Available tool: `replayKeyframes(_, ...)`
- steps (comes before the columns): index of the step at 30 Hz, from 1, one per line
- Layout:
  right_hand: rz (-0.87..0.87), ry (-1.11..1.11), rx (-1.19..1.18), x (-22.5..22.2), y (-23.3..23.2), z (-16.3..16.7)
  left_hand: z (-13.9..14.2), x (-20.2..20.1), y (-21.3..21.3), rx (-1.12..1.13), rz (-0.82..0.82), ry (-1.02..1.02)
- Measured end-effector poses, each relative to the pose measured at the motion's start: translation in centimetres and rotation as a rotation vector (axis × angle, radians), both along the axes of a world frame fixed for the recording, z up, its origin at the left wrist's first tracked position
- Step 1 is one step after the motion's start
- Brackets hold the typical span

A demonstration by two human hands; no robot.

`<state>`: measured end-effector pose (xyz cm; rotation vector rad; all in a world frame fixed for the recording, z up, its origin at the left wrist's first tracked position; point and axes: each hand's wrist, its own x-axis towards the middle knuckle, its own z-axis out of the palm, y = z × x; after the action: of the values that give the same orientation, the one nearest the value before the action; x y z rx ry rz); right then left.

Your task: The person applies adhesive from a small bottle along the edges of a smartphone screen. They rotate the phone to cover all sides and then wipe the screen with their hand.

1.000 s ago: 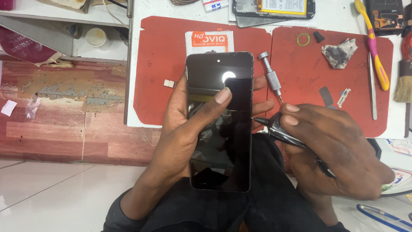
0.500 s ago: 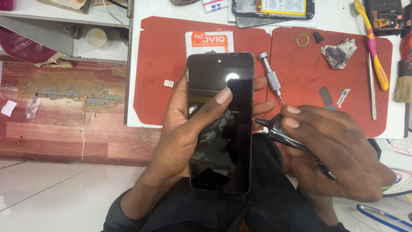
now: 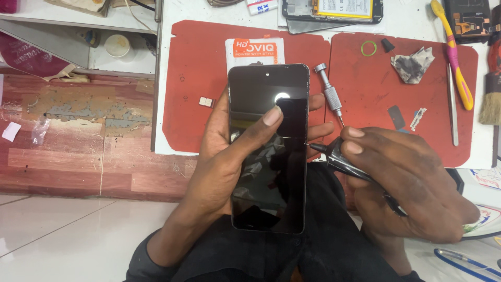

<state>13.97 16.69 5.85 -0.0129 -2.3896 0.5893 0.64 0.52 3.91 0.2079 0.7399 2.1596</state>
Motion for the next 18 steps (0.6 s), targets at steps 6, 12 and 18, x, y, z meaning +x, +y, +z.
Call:
replayKeyframes(6, -0.006, -0.009, -0.014, 0.35, 0.04, -0.3, 0.01, -0.09, 0.07, 0.011, -0.004, -0.022)
replayKeyframes(12, -0.014, -0.009, -0.021, 0.39, -0.05, -0.12, 0.17, 0.04, -0.02, -0.003, 0.006, -0.01)
replayKeyframes(18, 0.036, -0.016, 0.023, 0.04, 0.33, 0.33, 0.21, 0.04, 0.05, 0.007, 0.005, -0.034)
